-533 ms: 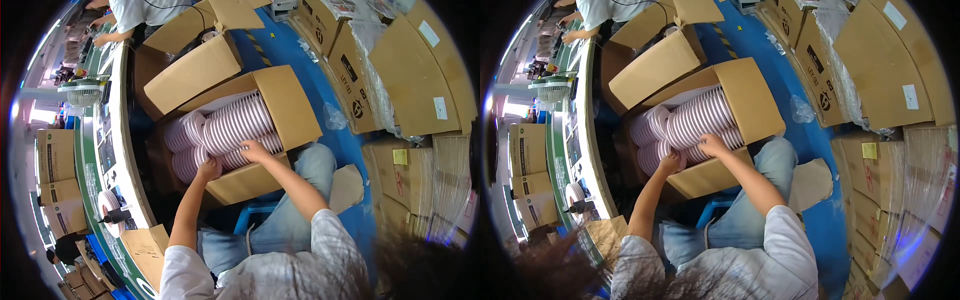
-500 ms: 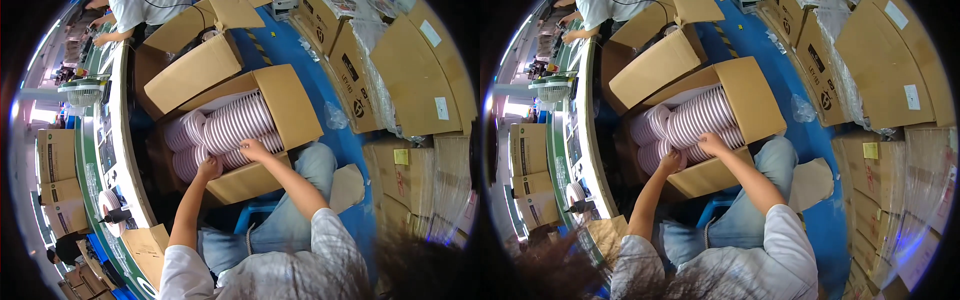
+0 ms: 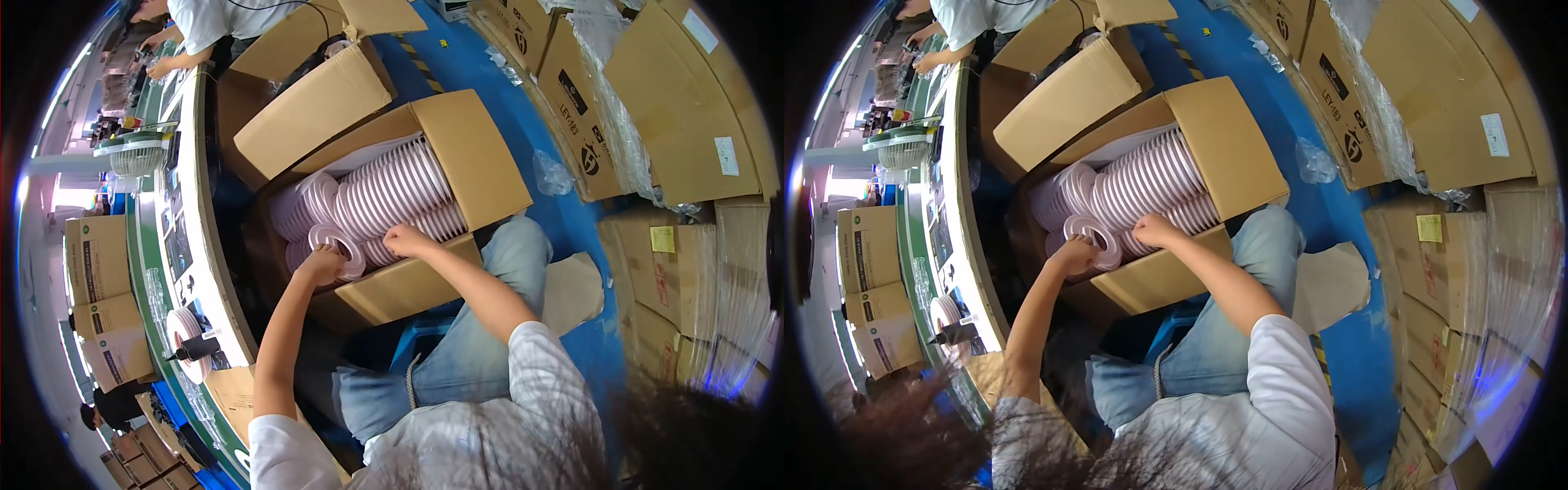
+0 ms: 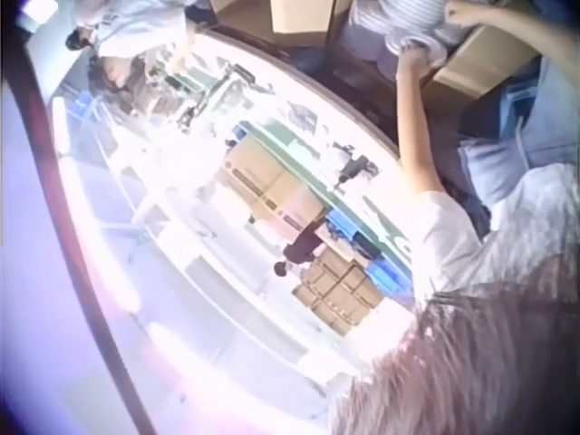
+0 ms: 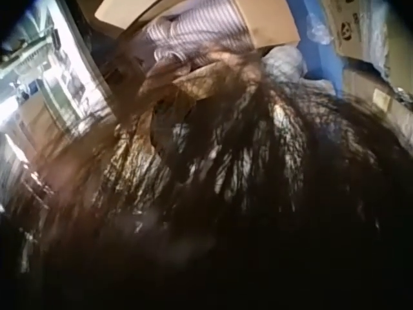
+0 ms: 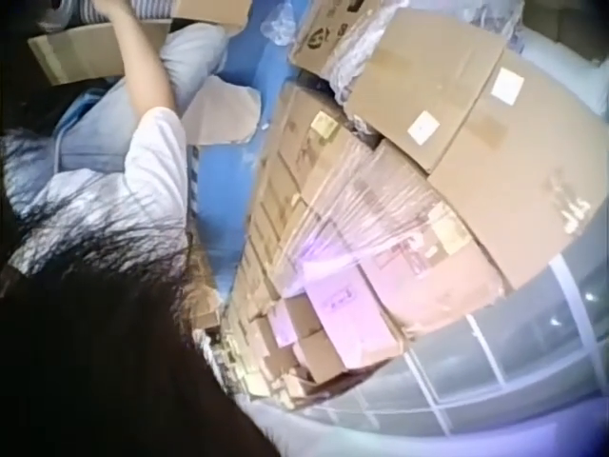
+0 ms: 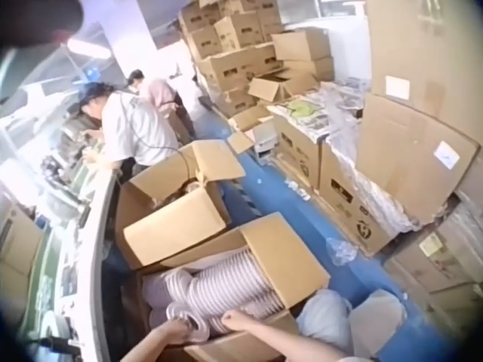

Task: Unpacking and sorting white ring-shaped components from a large box at a warehouse workstation.

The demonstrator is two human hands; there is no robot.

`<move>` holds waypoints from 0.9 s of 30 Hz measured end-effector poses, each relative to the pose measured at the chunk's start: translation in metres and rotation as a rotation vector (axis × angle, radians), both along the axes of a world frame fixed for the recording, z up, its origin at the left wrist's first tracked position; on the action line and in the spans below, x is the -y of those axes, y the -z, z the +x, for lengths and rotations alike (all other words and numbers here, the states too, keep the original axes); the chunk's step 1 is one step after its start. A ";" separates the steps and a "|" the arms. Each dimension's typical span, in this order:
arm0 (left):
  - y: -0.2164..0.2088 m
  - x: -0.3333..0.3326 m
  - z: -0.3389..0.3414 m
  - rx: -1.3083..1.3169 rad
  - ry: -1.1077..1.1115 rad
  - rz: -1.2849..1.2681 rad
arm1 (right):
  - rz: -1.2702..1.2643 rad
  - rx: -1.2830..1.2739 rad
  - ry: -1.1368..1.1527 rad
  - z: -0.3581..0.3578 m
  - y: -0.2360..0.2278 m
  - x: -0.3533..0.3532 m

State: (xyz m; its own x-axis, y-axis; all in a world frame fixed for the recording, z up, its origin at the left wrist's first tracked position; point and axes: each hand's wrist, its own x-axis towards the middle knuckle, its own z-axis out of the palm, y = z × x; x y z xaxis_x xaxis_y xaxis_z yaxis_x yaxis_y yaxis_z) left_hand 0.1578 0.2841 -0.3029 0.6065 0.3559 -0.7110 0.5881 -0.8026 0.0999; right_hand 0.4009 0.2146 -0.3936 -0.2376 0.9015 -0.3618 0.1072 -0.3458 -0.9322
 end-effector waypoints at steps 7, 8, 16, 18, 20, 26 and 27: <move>-0.034 0.050 0.034 0.620 -0.607 -0.028 | -0.446 -0.210 -0.176 -0.003 -0.008 0.005; -0.028 0.061 0.038 0.764 -0.672 0.003 | -0.489 -0.404 -0.073 -0.008 -0.017 0.007; 0.031 0.107 0.090 1.175 -1.137 -0.094 | -0.375 -0.661 0.149 0.008 -0.021 0.003; 0.036 0.112 0.095 1.223 -1.120 -0.041 | -0.345 -0.709 0.177 0.008 -0.018 0.002; 0.040 0.113 0.096 1.224 -1.111 -0.018 | -0.347 -0.677 0.188 0.011 -0.015 0.002; 0.044 0.111 0.078 1.264 -1.423 -0.114 | -0.378 -0.695 0.211 0.006 -0.020 -0.001; 0.048 0.106 0.073 1.299 -1.467 -0.132 | -0.380 -0.690 0.215 0.009 -0.018 -0.001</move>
State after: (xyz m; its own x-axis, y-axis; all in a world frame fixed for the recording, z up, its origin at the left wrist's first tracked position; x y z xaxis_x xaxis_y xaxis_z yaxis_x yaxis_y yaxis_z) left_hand 0.2307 0.1784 -0.3513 0.0315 0.9765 -0.2132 0.2148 0.2017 0.9556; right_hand 0.4096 0.2153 -0.3755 -0.3541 0.7979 -0.4878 -0.5529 -0.5993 -0.5789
